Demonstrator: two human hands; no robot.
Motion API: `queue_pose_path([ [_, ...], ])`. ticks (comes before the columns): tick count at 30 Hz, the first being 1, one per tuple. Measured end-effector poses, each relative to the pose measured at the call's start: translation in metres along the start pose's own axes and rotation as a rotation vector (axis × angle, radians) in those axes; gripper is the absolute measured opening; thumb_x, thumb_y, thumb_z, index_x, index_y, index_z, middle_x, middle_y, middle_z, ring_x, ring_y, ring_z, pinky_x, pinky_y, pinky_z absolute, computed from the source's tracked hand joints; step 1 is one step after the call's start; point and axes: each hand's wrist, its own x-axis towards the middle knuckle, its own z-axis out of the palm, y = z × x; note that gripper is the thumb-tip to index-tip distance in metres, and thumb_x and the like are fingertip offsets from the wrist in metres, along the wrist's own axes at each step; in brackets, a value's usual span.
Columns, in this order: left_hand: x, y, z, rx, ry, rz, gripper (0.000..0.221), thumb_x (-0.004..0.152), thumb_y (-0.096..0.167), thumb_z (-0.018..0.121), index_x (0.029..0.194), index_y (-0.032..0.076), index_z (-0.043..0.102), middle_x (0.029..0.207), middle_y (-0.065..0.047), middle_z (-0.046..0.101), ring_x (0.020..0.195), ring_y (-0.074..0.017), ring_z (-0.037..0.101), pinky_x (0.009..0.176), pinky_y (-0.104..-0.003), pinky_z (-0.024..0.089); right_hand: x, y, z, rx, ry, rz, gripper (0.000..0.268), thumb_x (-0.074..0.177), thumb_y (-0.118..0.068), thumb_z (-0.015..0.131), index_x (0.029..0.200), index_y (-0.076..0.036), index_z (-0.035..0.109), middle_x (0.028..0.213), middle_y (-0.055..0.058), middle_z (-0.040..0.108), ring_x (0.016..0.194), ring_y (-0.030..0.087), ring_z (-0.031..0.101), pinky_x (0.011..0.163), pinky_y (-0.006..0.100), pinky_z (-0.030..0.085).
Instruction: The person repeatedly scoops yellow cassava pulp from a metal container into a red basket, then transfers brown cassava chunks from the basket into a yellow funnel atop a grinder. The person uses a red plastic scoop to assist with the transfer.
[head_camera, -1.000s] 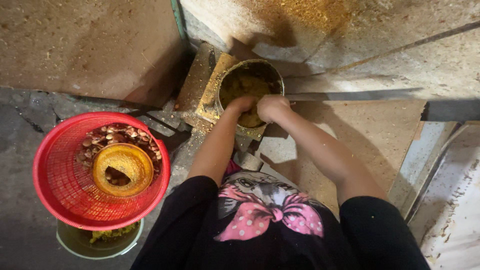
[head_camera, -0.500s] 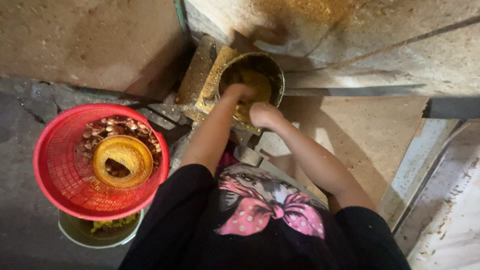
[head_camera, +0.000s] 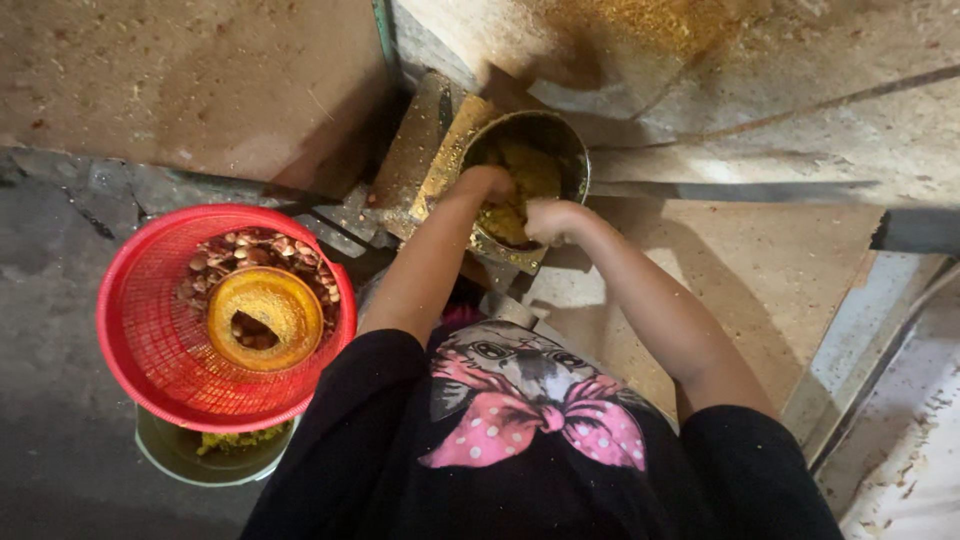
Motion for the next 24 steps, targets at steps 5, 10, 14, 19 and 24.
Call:
queue_pose_path([
  [5,-0.001,0.005,0.0,0.007,0.079,-0.037,0.028,0.088,0.021,0.066,0.107,0.002,0.073,0.098,-0.019,0.075,0.085,-0.0324,0.073,0.073,-0.045,0.061,0.01,-0.03,0.03,0.197,0.169,0.009,0.047,0.088,-0.033,0.063,0.123,-0.003,0.071,0.106,0.02,0.076,0.081,0.024,0.068,0.066,0.042,0.054],
  [10,-0.009,0.01,0.006,0.1,0.22,-0.149,0.028,0.088,0.021,0.067,0.107,0.001,0.072,0.098,-0.019,0.074,0.085,-0.0324,0.074,0.073,-0.045,0.062,-0.004,-0.042,0.035,0.404,0.254,-0.083,0.048,0.091,-0.041,0.074,0.125,-0.007,0.074,0.108,0.014,0.079,0.084,0.018,0.064,0.072,0.037,0.052],
  [14,-0.001,0.039,-0.001,0.171,0.167,-0.121,0.028,0.087,0.02,0.068,0.107,0.001,0.072,0.098,-0.019,0.074,0.086,-0.0324,0.075,0.073,-0.044,0.063,-0.029,-0.025,0.022,0.576,0.228,-0.374,0.048,0.093,-0.035,0.073,0.132,-0.008,0.07,0.115,0.004,0.073,0.093,0.013,0.062,0.075,0.033,0.051],
  [19,0.008,0.099,-0.02,0.236,-0.019,0.027,0.028,0.086,0.019,0.07,0.107,0.0,0.071,0.098,-0.019,0.074,0.086,-0.0324,0.076,0.073,-0.044,0.064,-0.063,-0.013,0.003,0.727,0.208,-0.233,0.043,0.089,-0.032,0.075,0.123,-0.006,0.069,0.095,0.004,0.071,0.076,0.012,0.06,0.063,0.03,0.05],
  [24,-0.018,0.132,-0.059,0.339,-0.049,0.033,0.028,0.085,0.018,0.071,0.107,0.0,0.071,0.098,-0.019,0.074,0.086,-0.0324,0.077,0.072,-0.044,0.065,-0.101,-0.003,0.006,0.637,0.34,-0.23,0.035,0.092,-0.033,0.071,0.113,-0.005,0.074,0.087,-0.003,0.072,0.075,0.007,0.058,0.064,0.027,0.048],
])
